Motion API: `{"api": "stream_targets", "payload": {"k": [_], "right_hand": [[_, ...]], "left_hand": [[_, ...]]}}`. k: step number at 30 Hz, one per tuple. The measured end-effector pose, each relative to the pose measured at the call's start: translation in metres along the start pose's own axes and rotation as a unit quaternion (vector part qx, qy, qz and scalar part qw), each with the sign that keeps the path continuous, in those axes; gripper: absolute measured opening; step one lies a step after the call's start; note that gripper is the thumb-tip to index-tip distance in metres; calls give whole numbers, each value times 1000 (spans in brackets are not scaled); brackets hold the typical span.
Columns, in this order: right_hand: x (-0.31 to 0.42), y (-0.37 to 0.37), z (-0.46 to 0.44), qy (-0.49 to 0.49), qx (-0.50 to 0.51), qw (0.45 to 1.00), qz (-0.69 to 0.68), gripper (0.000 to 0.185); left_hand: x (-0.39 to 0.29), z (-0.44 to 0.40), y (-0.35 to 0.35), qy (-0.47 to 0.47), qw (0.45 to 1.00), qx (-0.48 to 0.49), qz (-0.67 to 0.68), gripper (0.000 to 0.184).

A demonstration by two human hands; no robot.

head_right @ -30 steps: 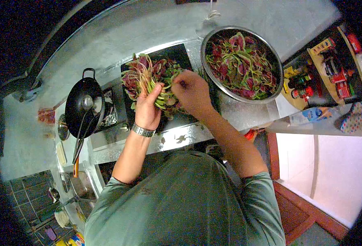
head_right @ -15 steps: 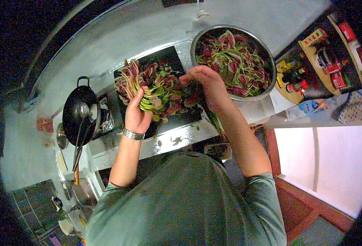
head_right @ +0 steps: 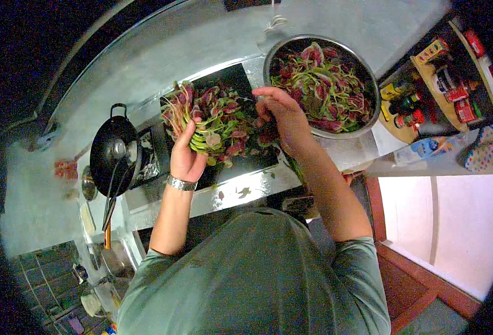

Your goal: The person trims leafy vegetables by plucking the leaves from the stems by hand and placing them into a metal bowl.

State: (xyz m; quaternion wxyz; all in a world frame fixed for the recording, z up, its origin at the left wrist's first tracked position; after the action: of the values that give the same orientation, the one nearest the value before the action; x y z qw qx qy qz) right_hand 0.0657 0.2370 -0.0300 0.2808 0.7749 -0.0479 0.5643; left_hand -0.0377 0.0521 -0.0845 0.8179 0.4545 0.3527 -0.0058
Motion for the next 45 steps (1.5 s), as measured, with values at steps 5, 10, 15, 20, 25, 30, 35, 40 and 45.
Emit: {"api": "stream_targets", "payload": {"k": [5,10,15,20,25,30,35,40,45], "right_hand": [[23,-1,6,22,-50,993,102,14],[25,46,10,-129,95,929,333,9],[12,77,14,-172,169,857,456,15],[15,88,14,-241,178,808,507,12],[19,97,17,-279,186,732,593,11],[-12,47,10,-148,10,925,349,8],[-20,-7,8,-58,-83,976,195,5],[-21,-54,11,-7,-208,978,31,11],[-24,-78,26,51,-254,966,-8,12]], "left_hand": [[-2,5,-2,6,999,-31,-9,17],[-2,9,15,3,1000,-9,-13,16],[-2,9,16,2,1000,3,-3,17],[0,9,19,1,1000,6,-7,18],[-1,11,19,12,998,-41,-37,16],[4,6,1,12,997,-74,-24,16],[-2,7,10,5,1000,-16,18,17],[-1,6,16,-3,1000,27,9,15],[0,2,14,1,999,16,29,14]]}}
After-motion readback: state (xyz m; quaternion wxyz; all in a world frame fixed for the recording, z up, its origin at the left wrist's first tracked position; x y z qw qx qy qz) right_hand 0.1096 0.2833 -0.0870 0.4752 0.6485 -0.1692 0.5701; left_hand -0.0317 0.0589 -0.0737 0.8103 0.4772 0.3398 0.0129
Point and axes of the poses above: each hand's wrist, its own z-axis away from the middle knuckle, its own y-axis out of the palm, x = y × z, the point moved 9 cm from there along -z, towards the middle knuckle, and after that the axes turned 13 degrees about -y, right-handed, at the moved point
